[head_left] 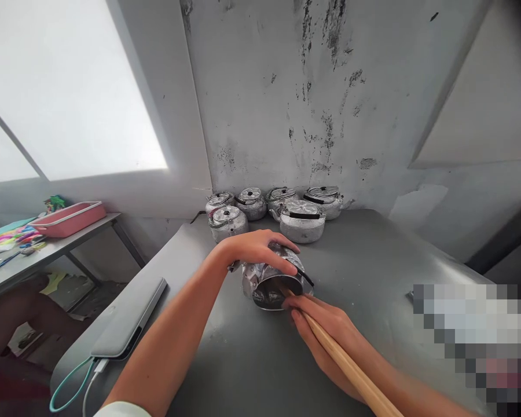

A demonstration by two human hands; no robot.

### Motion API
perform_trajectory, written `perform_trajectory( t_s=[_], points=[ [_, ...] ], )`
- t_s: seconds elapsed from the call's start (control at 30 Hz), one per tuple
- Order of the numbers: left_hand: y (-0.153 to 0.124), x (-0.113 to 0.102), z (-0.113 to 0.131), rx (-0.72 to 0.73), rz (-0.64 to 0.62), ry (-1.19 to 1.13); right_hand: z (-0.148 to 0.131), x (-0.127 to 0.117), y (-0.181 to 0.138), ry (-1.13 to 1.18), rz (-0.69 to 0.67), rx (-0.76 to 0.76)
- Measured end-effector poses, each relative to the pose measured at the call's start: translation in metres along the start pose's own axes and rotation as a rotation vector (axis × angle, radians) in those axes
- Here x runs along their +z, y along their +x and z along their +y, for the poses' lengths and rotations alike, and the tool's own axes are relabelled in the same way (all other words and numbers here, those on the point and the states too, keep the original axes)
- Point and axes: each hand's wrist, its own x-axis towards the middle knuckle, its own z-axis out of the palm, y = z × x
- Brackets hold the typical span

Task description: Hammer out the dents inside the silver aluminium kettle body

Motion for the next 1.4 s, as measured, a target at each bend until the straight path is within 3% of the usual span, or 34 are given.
perform_trajectory(
  t_s=[0.37,1.4],
  points=[
    [0.0001,-0.0003,-0.0001,0.011,-0.004,-0.003,0.0003,0.0014,0.0021,-0.043,0.047,-0.028],
    [0.0004,-0.0021,-0.0038,0.004,-0.013,-0.031,-0.0044,-0.0044,0.0075,0.005,0.016,0.045]
  ],
)
